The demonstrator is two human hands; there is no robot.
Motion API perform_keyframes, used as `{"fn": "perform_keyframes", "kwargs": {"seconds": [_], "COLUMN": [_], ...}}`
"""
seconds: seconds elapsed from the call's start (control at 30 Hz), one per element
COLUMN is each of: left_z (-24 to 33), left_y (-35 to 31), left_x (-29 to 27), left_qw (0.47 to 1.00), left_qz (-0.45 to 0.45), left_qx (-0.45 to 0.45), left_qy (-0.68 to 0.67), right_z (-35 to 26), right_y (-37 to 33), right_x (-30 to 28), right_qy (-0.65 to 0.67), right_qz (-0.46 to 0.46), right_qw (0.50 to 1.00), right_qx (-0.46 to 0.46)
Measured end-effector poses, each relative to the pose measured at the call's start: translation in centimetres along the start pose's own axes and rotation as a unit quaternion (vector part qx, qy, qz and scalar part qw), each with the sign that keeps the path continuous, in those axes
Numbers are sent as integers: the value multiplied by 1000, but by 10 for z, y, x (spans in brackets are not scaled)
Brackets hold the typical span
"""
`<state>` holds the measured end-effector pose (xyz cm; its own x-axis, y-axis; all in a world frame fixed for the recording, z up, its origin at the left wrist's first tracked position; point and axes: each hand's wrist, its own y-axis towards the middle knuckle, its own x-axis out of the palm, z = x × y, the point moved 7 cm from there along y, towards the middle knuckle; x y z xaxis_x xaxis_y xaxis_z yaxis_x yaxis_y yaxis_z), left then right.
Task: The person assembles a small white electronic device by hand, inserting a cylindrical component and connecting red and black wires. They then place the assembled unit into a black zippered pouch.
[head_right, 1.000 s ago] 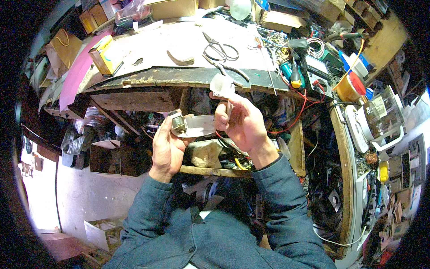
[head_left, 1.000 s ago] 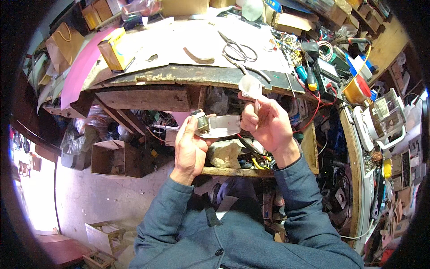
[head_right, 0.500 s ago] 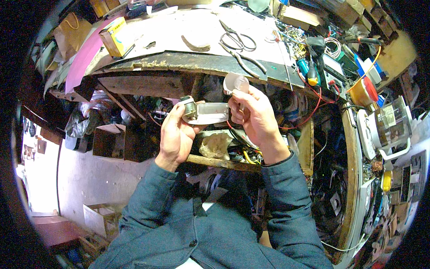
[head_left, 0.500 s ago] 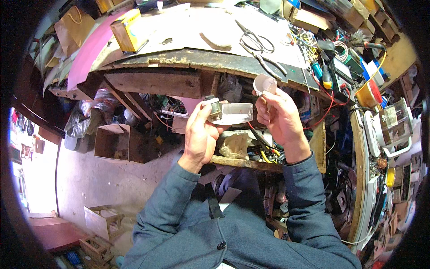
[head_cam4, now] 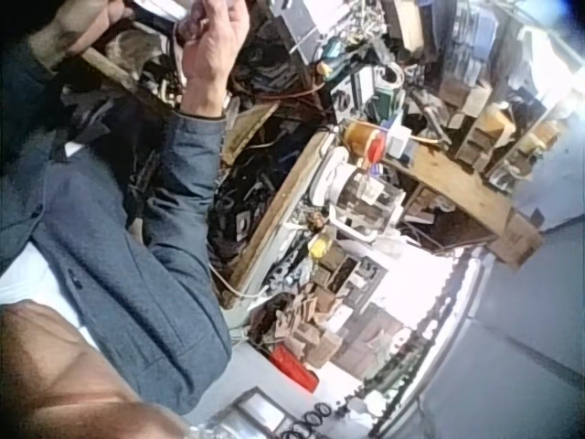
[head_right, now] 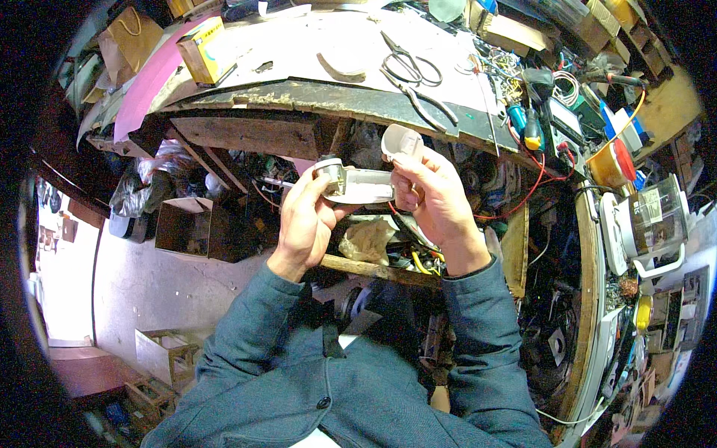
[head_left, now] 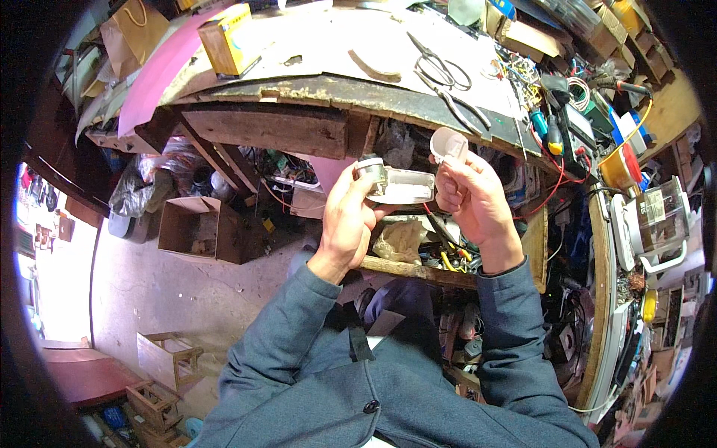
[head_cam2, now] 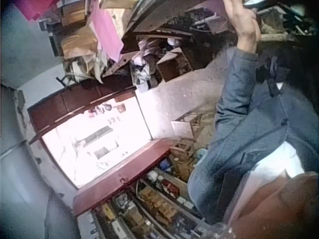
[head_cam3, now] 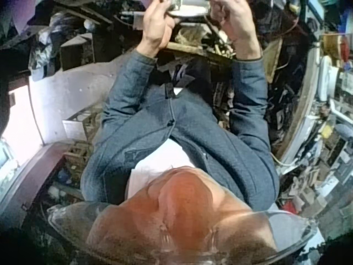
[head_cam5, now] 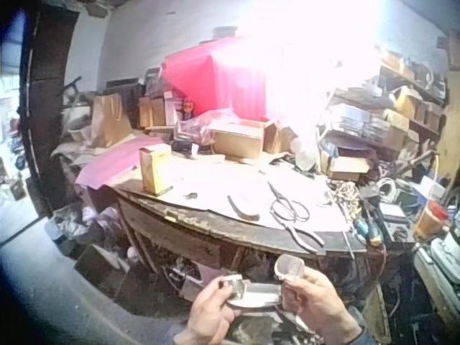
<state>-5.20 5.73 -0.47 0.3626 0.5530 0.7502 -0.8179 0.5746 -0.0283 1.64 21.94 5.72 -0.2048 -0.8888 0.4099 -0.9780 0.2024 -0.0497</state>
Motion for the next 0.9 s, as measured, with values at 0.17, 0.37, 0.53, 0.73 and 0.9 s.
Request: {"fn": "perform_keyframes", "kwargs": {"seconds": [0.17,0.37,0.53,0.73,0.9], "left_z": [2,1,3,4,4], "left_y": [-1,-1,-2,-4,-2], "left_x": [3,2,4,4,4], "left_qw": [1000,1000,1000,1000,1000], "left_qz": [2,-6,-16,-3,-3], "left_qx": [-15,-16,-10,-9,-12], "left_qy": [5,-9,-8,-3,0], "right_z": [-1,-3,-1,0,1], "right_y": [0,-2,-2,-4,-4], "right_x": [2,1,5,11,7], "right_qy": [-3,-6,-1,37,25], "right_qz": [-5,-27,-29,-21,-16], "right_qw": [1000,1000,1000,999,999], "right_qx": [-1,-11,-9,23,41]}}
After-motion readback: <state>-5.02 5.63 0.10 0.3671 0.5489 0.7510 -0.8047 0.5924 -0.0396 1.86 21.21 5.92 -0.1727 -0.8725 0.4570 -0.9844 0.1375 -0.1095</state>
